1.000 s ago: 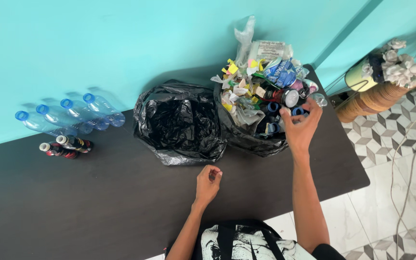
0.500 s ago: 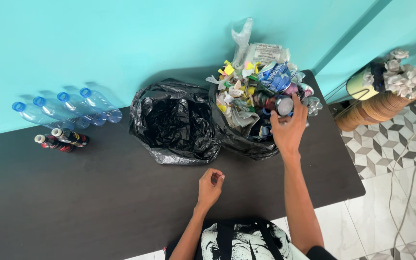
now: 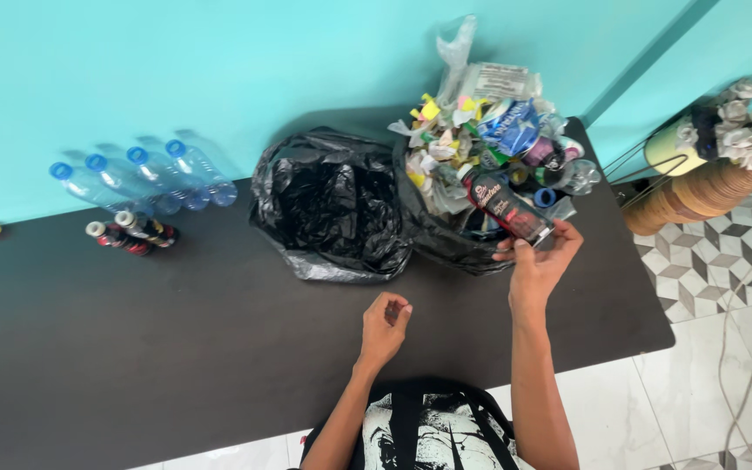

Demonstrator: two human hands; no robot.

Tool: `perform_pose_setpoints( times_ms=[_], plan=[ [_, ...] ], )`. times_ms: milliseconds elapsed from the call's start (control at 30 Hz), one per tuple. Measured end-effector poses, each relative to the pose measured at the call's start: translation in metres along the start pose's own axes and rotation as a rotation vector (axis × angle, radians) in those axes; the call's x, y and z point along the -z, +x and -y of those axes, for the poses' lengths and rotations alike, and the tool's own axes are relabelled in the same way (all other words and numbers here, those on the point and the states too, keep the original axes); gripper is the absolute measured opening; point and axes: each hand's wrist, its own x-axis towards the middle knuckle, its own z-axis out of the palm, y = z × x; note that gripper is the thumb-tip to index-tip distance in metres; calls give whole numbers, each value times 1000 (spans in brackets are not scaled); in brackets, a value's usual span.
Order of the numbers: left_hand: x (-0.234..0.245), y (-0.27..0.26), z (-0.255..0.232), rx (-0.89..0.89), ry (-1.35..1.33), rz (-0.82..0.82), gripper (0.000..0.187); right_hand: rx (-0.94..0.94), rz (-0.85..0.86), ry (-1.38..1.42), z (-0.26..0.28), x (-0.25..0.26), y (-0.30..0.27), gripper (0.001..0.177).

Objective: The person sorts recyclable items from a black plastic bag on a table. They remove plastic water bottles, soda bottles, and a metal can, placing them in separate groups on the table surface.

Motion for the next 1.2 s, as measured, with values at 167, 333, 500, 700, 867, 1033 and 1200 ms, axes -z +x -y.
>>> perform_pose_setpoints(
  times_ms=[167, 333, 500, 700, 867, 1033, 1200],
  plan=[
    [27, 6, -24, -117, -47, 23, 11, -288, 49, 346, -28, -14, -24, 43],
    [62, 17, -50, -211, -126, -6, 11, -623, 123, 594, -49, -53, -56, 41],
    [94, 28, -66, -295, -268, -40, 20, -700, 233, 568, -58, -97, -91, 45],
    [136, 37, -73, -291, -308, 3, 43, -760, 359, 536, -66, -144, -128, 48],
    [166, 41, -66, -295, -318, -50, 43, -744, 445, 537, -72, -176, -147, 52],
    [196, 37, -52, -253, -274, -121, 44, -741, 414, 489, -83, -205, -171, 48],
    [230, 31, -43, -154, -222, -198, 48, -763, 453, 410, -95, -234, -193, 51]
  ],
)
